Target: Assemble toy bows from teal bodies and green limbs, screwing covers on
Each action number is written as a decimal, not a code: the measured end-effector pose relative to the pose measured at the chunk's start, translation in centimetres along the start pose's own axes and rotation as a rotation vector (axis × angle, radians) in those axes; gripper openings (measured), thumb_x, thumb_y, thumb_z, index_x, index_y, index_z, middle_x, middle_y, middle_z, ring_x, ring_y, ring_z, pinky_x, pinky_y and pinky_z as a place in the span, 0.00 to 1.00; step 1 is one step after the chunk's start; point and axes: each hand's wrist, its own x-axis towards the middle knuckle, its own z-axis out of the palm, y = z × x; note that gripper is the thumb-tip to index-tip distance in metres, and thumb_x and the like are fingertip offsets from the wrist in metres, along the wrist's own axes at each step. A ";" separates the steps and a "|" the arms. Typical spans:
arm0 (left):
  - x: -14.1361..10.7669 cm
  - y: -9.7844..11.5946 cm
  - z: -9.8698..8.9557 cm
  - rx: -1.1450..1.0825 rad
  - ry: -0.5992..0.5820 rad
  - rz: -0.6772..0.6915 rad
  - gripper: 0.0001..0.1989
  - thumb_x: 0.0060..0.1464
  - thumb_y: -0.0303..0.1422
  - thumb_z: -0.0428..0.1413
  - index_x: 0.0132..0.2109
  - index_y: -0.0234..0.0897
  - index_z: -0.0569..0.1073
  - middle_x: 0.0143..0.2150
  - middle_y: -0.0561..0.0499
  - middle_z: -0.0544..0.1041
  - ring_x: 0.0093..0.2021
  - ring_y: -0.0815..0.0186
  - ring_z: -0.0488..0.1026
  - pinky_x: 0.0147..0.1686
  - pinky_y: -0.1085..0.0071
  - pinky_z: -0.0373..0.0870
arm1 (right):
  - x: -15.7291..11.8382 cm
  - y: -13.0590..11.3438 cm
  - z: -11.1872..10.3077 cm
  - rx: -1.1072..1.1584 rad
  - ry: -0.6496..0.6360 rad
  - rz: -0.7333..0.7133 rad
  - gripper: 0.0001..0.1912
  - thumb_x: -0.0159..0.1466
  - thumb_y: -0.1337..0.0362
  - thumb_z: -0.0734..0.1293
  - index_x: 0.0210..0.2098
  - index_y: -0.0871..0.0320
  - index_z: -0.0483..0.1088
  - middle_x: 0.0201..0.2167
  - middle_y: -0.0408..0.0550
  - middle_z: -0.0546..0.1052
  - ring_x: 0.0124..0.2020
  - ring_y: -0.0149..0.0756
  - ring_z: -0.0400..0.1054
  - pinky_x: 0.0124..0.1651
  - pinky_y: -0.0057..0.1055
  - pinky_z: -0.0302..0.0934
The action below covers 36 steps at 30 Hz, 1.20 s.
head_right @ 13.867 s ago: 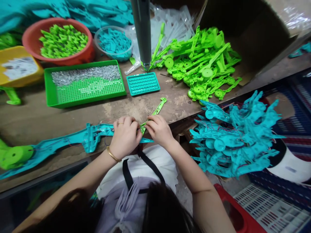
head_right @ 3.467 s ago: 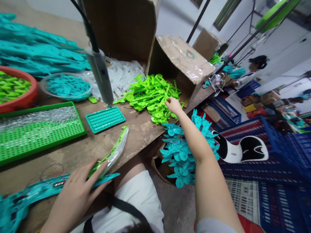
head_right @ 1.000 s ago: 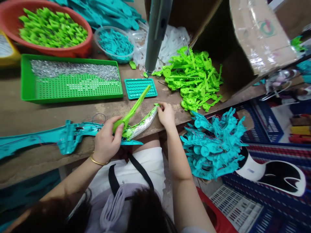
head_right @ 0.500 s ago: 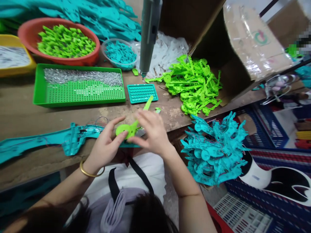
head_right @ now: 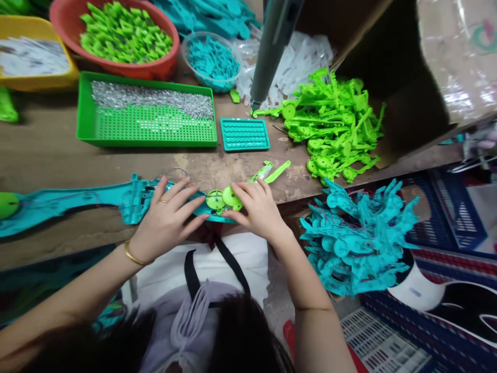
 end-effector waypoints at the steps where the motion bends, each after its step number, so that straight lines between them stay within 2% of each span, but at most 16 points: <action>1: -0.1 -0.2 0.2 0.011 -0.009 0.000 0.15 0.60 0.39 0.55 0.50 0.38 0.77 0.57 0.40 0.75 0.65 0.46 0.63 0.67 0.36 0.47 | 0.2 -0.3 0.3 -0.003 -0.012 -0.012 0.33 0.64 0.43 0.62 0.62 0.56 0.65 0.53 0.57 0.75 0.56 0.48 0.67 0.67 0.56 0.49; 6: -0.4 -0.2 0.6 0.043 -0.018 0.010 0.18 0.60 0.41 0.55 0.51 0.37 0.76 0.58 0.38 0.73 0.65 0.45 0.63 0.67 0.34 0.46 | 1.2 -1.5 1.3 -0.034 -0.017 -0.087 0.32 0.64 0.44 0.62 0.59 0.61 0.67 0.52 0.59 0.75 0.54 0.47 0.68 0.67 0.53 0.50; 10: -0.4 -0.2 0.5 0.052 -0.018 0.028 0.18 0.60 0.41 0.55 0.52 0.35 0.76 0.58 0.37 0.73 0.65 0.45 0.62 0.67 0.35 0.47 | 1.8 -1.7 1.9 -0.030 -0.053 -0.082 0.32 0.64 0.44 0.63 0.60 0.57 0.66 0.52 0.57 0.75 0.54 0.47 0.68 0.67 0.53 0.50; 15: -0.5 -0.4 0.6 0.144 -0.010 0.073 0.19 0.62 0.42 0.52 0.52 0.32 0.75 0.57 0.37 0.74 0.65 0.45 0.63 0.66 0.38 0.50 | 1.9 -1.6 2.4 -0.003 -0.031 -0.090 0.34 0.64 0.44 0.64 0.60 0.61 0.66 0.51 0.60 0.76 0.54 0.48 0.68 0.64 0.54 0.53; 18: -0.7 -0.3 0.4 0.150 -0.005 0.067 0.20 0.61 0.43 0.52 0.52 0.34 0.75 0.57 0.37 0.74 0.64 0.46 0.63 0.66 0.39 0.49 | 1.9 -1.6 2.6 0.007 -0.041 -0.067 0.34 0.64 0.44 0.64 0.60 0.61 0.65 0.52 0.59 0.75 0.54 0.49 0.68 0.64 0.54 0.53; 22: -0.8 0.7 0.3 0.156 0.067 0.010 0.22 0.57 0.48 0.56 0.52 0.39 0.75 0.52 0.40 0.77 0.55 0.50 0.70 0.58 0.49 0.61 | 1.7 -1.6 3.2 0.047 -0.025 -0.058 0.34 0.64 0.46 0.63 0.62 0.60 0.63 0.53 0.59 0.75 0.55 0.47 0.68 0.67 0.53 0.51; 25: 0.0 1.4 1.0 0.088 0.030 0.125 0.23 0.58 0.46 0.57 0.55 0.36 0.73 0.53 0.39 0.76 0.55 0.51 0.71 0.56 0.54 0.65 | 1.4 -1.6 3.7 0.116 0.022 -0.070 0.33 0.65 0.51 0.64 0.64 0.62 0.58 0.53 0.59 0.75 0.54 0.47 0.69 0.68 0.56 0.48; 27: 0.8 1.6 1.8 0.022 0.016 0.233 0.23 0.60 0.41 0.56 0.56 0.30 0.72 0.55 0.35 0.75 0.59 0.50 0.69 0.59 0.53 0.64 | 1.2 -1.4 3.6 0.184 0.032 -0.085 0.34 0.64 0.55 0.65 0.65 0.61 0.55 0.54 0.59 0.74 0.55 0.46 0.68 0.69 0.58 0.46; 29: 1.3 1.6 2.4 0.007 0.038 0.296 0.21 0.60 0.37 0.56 0.54 0.24 0.72 0.54 0.33 0.75 0.58 0.49 0.70 0.59 0.53 0.66 | 1.1 -0.6 2.9 0.295 0.011 -0.097 0.35 0.63 0.58 0.65 0.66 0.59 0.54 0.58 0.58 0.72 0.58 0.45 0.67 0.69 0.55 0.47; 30: 1.5 1.5 2.6 0.019 0.052 0.312 0.20 0.59 0.36 0.57 0.53 0.23 0.73 0.53 0.33 0.76 0.57 0.49 0.71 0.58 0.54 0.67 | 1.2 0.1 2.5 0.351 0.028 -0.074 0.33 0.63 0.59 0.65 0.65 0.58 0.54 0.59 0.57 0.70 0.59 0.44 0.66 0.69 0.52 0.50; 32: 1.7 1.4 2.7 0.050 0.056 0.325 0.20 0.58 0.36 0.58 0.51 0.22 0.74 0.52 0.33 0.77 0.56 0.49 0.72 0.57 0.54 0.70 | 1.7 2.0 1.7 0.382 0.183 0.097 0.26 0.65 0.60 0.62 0.62 0.56 0.59 0.58 0.55 0.70 0.60 0.42 0.65 0.65 0.47 0.56; 34: 1.8 1.3 2.5 0.064 0.051 0.332 0.20 0.57 0.37 0.59 0.50 0.22 0.74 0.51 0.34 0.78 0.55 0.49 0.73 0.56 0.54 0.71 | 2.5 4.3 1.3 0.274 0.380 0.407 0.21 0.67 0.58 0.60 0.58 0.57 0.65 0.53 0.56 0.72 0.56 0.44 0.66 0.61 0.48 0.59; 36: 1.8 1.3 2.1 0.066 0.046 0.337 0.20 0.58 0.37 0.59 0.49 0.23 0.74 0.51 0.35 0.78 0.55 0.49 0.74 0.55 0.54 0.72 | 3.1 6.2 1.3 0.121 0.421 0.696 0.20 0.66 0.55 0.61 0.53 0.57 0.70 0.48 0.56 0.72 0.53 0.47 0.66 0.59 0.53 0.57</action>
